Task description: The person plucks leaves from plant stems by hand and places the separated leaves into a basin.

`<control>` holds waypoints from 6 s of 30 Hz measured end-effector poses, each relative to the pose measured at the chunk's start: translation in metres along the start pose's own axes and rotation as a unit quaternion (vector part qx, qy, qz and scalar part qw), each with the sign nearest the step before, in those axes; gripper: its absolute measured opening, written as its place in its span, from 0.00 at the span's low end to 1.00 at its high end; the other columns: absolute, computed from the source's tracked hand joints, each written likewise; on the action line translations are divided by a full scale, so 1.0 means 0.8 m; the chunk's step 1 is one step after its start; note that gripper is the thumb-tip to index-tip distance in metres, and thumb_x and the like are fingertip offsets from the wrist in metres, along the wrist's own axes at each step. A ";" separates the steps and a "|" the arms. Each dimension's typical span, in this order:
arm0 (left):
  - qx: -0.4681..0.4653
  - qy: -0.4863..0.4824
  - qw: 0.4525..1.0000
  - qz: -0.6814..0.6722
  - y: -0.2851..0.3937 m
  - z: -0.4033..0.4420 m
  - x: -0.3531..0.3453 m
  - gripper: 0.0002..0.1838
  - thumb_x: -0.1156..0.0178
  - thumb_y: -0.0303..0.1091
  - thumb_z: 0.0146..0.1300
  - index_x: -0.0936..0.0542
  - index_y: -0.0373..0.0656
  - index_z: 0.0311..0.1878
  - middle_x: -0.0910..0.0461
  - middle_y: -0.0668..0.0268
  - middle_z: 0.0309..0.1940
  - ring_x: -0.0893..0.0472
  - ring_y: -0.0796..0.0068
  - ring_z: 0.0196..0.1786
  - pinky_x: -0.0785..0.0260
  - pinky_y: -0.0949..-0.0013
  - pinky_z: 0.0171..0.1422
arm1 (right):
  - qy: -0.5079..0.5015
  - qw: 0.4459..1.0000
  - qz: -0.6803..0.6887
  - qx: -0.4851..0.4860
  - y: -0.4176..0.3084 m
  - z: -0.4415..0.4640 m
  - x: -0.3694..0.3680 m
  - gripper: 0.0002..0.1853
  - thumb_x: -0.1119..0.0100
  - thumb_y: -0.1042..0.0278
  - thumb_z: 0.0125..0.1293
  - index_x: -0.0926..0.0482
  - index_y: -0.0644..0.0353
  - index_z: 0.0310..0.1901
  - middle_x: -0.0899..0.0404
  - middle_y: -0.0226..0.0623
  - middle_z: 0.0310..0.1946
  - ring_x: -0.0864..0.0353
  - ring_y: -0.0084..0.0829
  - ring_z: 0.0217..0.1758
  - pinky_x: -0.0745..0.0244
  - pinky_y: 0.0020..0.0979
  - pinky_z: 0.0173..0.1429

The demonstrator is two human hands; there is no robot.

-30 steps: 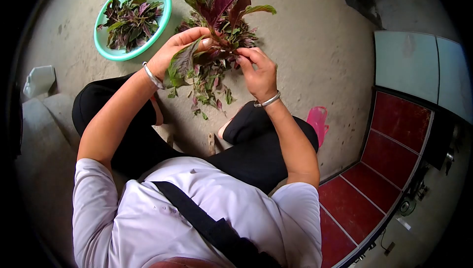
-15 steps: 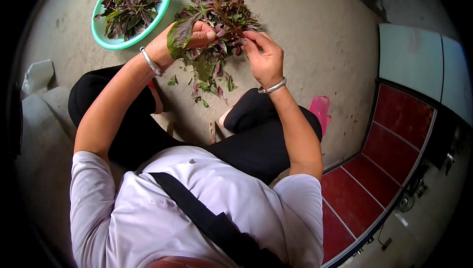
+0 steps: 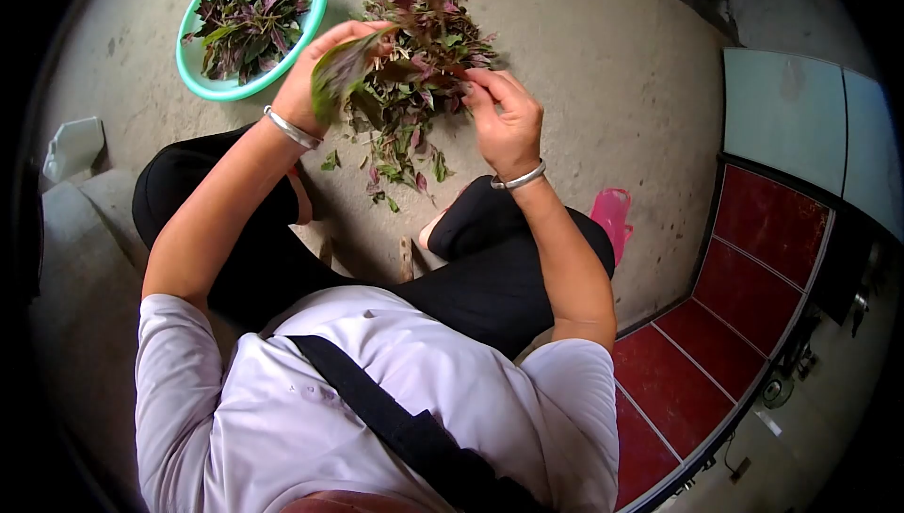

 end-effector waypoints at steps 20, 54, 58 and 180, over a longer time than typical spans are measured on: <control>0.085 -0.044 0.956 0.278 -0.005 -0.004 -0.004 0.10 0.44 0.28 0.57 0.24 0.39 0.42 0.22 0.68 0.38 0.25 0.81 0.41 0.34 0.77 0.47 | 0.054 0.998 -0.005 -0.016 0.013 0.011 0.023 0.08 0.51 0.83 0.57 0.25 0.70 0.38 0.25 0.35 0.30 0.24 0.23 0.30 0.30 0.20 0.36; 0.086 -0.101 0.971 0.199 0.028 -0.014 -0.017 0.12 0.52 0.24 0.60 0.25 0.34 0.45 0.23 0.69 0.32 0.26 0.83 0.31 0.32 0.77 0.42 | 0.123 0.942 -0.254 0.180 0.018 0.026 0.049 0.08 0.44 0.80 0.51 0.22 0.60 0.35 0.24 0.37 0.28 0.24 0.35 0.29 0.30 0.29 0.34; 0.080 -0.110 0.964 0.230 0.022 -0.013 -0.012 0.12 0.54 0.22 0.58 0.25 0.33 0.44 0.24 0.69 0.29 0.27 0.83 0.31 0.33 0.78 0.41 | 0.113 0.932 -0.295 0.178 0.015 0.027 0.051 0.09 0.43 0.79 0.49 0.22 0.58 0.34 0.24 0.37 0.28 0.24 0.37 0.30 0.30 0.30 0.34; 0.006 -0.076 0.721 0.689 0.023 -0.010 0.005 0.15 0.41 0.29 0.53 0.26 0.43 0.47 0.23 0.62 0.28 0.23 0.80 0.33 0.30 0.74 0.35 | 0.104 0.869 -0.301 0.377 -0.031 0.027 0.057 0.18 0.44 0.87 0.39 0.20 0.60 0.35 0.24 0.39 0.35 0.22 0.38 0.41 0.25 0.35 0.47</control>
Point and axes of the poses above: each hand's wrist, its own z-axis towards the middle knuckle, its own x-axis out of the back of the hand, y = z × x, the point moved 2 cm from there along z, towards the middle knuckle
